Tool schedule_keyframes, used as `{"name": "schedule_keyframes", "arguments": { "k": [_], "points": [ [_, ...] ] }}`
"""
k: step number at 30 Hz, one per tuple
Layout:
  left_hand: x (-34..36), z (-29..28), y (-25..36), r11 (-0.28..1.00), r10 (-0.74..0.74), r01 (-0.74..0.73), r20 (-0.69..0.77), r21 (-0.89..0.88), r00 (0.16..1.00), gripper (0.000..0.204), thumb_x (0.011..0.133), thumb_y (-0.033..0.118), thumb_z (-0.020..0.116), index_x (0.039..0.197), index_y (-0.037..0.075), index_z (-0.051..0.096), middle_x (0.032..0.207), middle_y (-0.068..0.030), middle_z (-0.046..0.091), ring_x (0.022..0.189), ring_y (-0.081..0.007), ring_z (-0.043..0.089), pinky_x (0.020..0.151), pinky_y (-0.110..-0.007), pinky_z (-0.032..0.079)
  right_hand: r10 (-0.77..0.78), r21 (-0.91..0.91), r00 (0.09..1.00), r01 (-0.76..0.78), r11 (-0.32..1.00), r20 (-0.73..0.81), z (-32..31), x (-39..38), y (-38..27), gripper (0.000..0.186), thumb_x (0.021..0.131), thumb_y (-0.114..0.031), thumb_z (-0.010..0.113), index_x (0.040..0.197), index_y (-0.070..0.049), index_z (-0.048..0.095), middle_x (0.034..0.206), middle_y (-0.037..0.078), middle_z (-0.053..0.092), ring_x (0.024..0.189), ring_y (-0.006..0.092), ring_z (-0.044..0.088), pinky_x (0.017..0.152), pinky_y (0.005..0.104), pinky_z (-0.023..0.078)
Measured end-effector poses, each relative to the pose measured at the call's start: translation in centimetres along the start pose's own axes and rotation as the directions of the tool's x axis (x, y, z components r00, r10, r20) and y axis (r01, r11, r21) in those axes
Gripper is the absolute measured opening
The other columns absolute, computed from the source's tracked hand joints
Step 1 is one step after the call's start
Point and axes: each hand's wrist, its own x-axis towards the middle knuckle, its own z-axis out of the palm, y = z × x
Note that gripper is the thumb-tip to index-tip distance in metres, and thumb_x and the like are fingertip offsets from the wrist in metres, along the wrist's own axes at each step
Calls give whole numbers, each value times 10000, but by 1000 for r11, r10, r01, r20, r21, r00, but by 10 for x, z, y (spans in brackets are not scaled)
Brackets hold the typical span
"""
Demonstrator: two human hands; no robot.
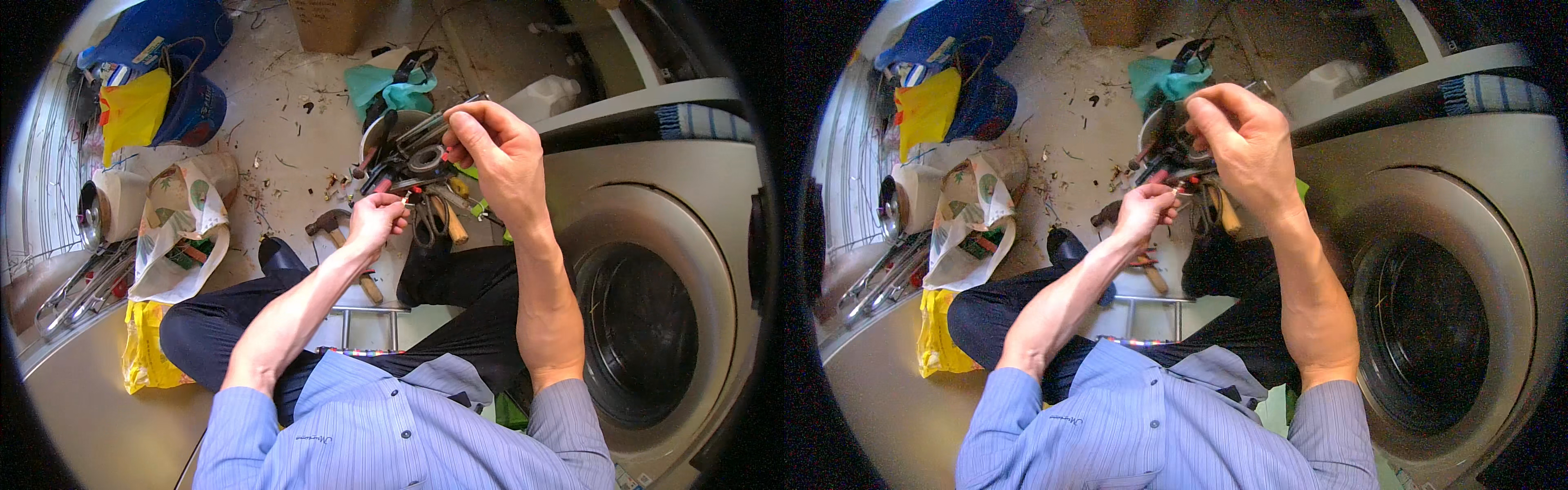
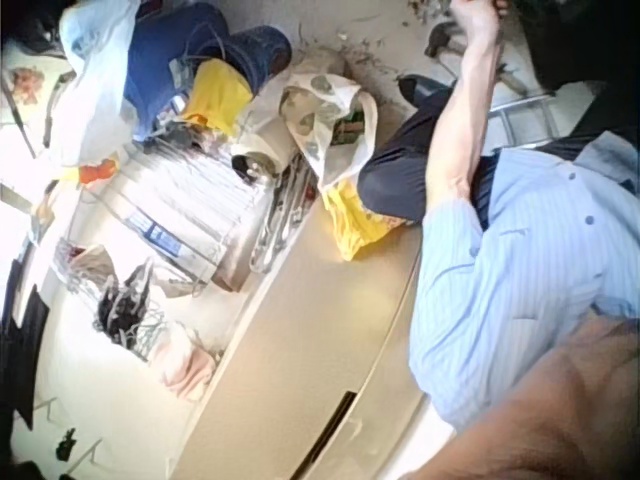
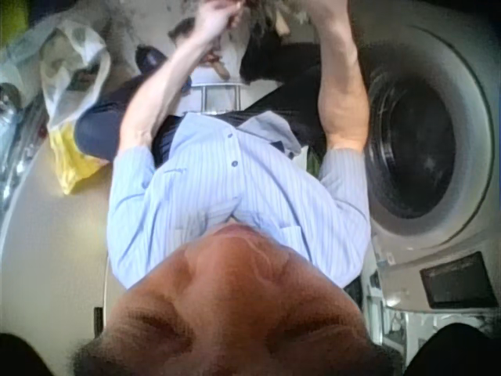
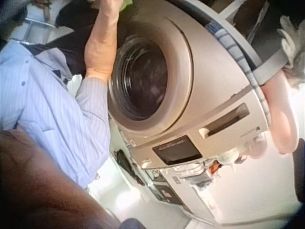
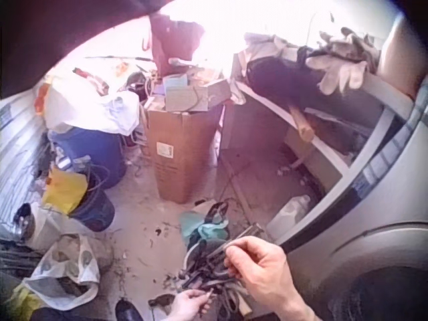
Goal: The person handles a small mechanical component by hand while sitting on the floor, turning it over to inspect different sides. They pick up small pieces from the floor, place them into a tool bag, and use pliers to manipulate the component.
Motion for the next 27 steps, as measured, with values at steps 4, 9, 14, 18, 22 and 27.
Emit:
{"name": "schedule_keyframes", "arguments": {
  "k": [4,9,14,18,22,27],
  "points": [
    [17,15,-16,999,20,-18,-51,32,998,206,904,82,644,1057,-56,655,848,-87,702,640,-107,621,553,-242,504,-54,-78,997,51,996,-45,-5,-1,2,149,947,-108,628,966,28,686,796,33,683,721,79,626,661,228,513],
    [50,35,14,997,45,-42,-50,61,998,194,909,52,623,1042,-87,649,850,-105,689,655,-129,617,574,-267,528,-38,-16,996,37,999,-86,-18,0,2,132,946,-91,626,963,27,683,793,28,674,723,77,620,658,229,507],
    [62,39,15,999,-1,3,-52,32,999,184,909,38,620,1034,-95,637,855,-109,678,681,-147,620,591,-272,537,-107,-105,994,102,989,-38,-18,0,6,139,980,-85,603,1031,24,673,818,19,663,698,66,577,640,199,465],
    [73,34,-2,996,-24,22,-22,-88,999,149,928,28,597,1024,-77,641,869,-106,681,676,-141,629,572,-246,539,-163,-152,983,149,977,-82,-15,1,10,118,894,-73,658,941,30,688,751,91,678,681,104,617,626,268,501],
    [82,35,-15,985,-46,48,16,-163,999,170,943,31,583,1073,-70,625,891,-114,681,652,-134,633,558,-238,556,-186,-165,980,171,971,-77,-15,-1,11,121,891,-76,656,939,31,686,781,118,686,680,138,633,632,282,507],
    [92,31,-17,960,-89,103,64,-260,994,153,947,18,567,1081,-48,603,871,-96,668,666,-141,646,550,-233,566,-178,-181,981,163,970,-70,-14,-2,10,120,881,-78,661,933,28,683,800,140,688,691,173,654,637,297,514]
  ]
}}
